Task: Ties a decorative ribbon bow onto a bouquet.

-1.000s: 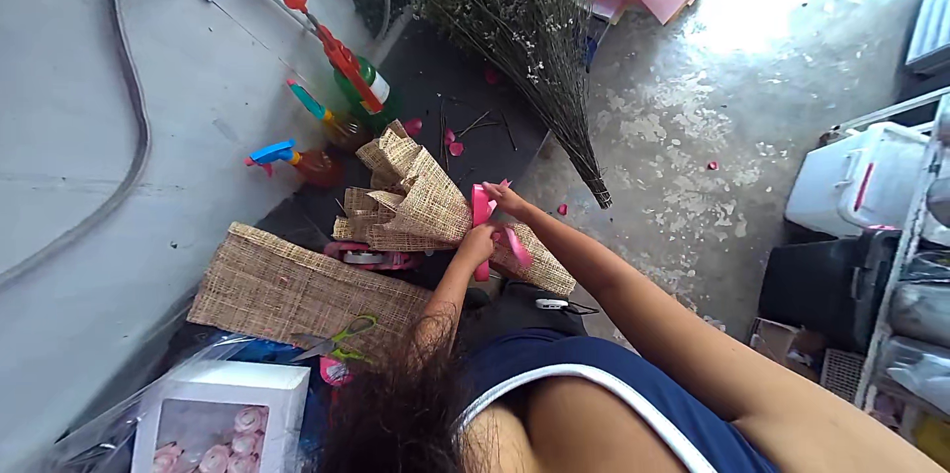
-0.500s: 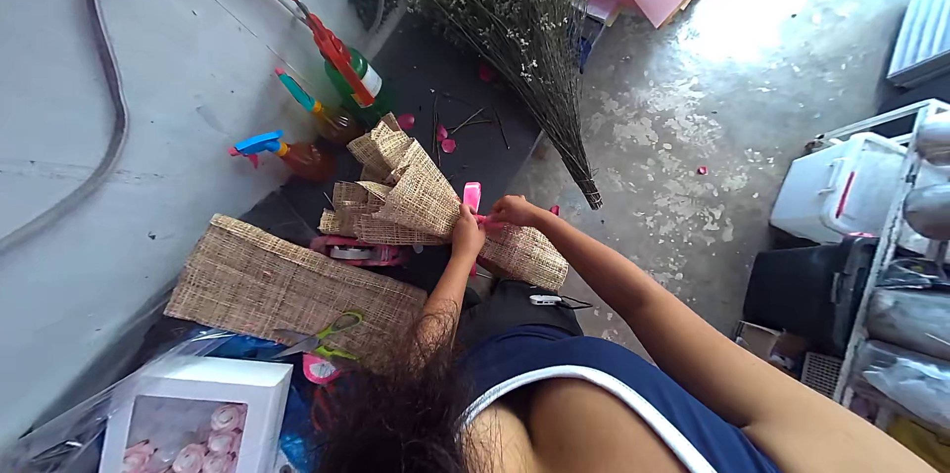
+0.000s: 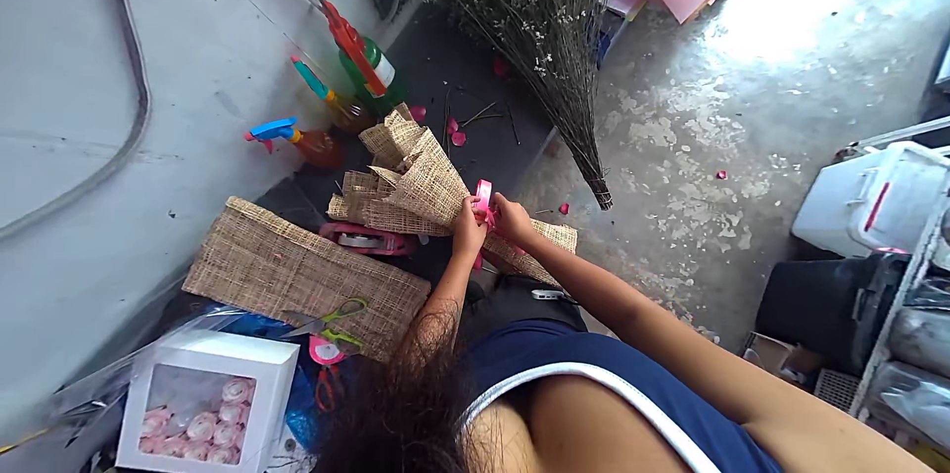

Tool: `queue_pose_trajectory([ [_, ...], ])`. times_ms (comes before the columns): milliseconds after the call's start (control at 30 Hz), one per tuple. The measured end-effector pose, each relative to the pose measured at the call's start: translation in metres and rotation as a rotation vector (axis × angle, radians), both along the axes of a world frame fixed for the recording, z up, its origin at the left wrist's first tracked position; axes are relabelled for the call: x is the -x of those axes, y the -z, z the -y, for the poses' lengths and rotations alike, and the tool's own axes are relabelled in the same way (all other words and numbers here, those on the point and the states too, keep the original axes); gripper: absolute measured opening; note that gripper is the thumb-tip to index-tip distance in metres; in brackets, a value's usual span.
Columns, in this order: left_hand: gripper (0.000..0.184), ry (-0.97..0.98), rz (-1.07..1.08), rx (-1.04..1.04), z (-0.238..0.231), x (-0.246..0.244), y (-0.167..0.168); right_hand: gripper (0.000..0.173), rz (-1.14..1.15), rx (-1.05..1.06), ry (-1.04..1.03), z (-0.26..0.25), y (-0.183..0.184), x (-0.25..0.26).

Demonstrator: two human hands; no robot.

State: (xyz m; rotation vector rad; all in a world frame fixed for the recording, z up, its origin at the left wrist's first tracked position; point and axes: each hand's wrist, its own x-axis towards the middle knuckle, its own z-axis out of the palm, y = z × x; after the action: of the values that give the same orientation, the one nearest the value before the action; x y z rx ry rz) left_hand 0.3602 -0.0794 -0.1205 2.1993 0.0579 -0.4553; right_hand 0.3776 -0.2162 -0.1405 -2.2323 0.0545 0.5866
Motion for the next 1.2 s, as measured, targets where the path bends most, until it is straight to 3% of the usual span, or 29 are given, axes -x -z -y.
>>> queue_pose_trajectory([
  [167, 0.051, 0.03, -0.092, -0.101, 0.002, -0.013, 0.0, 0.02, 0.306, 0.034, -0.137, -0.002, 0.009, 0.005],
  [433, 0.071, 0.076, -0.385, 0.151, -0.013, -0.035, 0.004, 0.005, 0.876, 0.075, -0.238, 0.004, 0.036, 0.008],
  [533, 0.073, 0.063, -0.411, 0.202, -0.017, -0.036, 0.002, 0.011, 0.994, 0.061, -0.256, 0.006, 0.043, 0.009],
  [700, 0.052, -0.086, -0.331, 0.214, -0.017, -0.029, 0.007, 0.021, 0.97, 0.055, -0.245, 0.012, 0.041, 0.011],
  [933, 0.047, -0.133, -0.247, 0.226, -0.017, -0.026, 0.001, 0.032, 0.75, -0.086, -0.257, 0.018, 0.037, 0.024],
  [1100, 0.035, 0.017, 0.023, -0.12, -0.011, -0.018, -0.018, 0.033, 0.464, -0.342, -0.047, 0.015, 0.022, 0.024],
  [1200, 0.025, 0.141, 0.165, -0.282, -0.016, -0.009, -0.028, 0.023, 0.4, -0.283, 0.003, 0.022, 0.023, 0.012],
])
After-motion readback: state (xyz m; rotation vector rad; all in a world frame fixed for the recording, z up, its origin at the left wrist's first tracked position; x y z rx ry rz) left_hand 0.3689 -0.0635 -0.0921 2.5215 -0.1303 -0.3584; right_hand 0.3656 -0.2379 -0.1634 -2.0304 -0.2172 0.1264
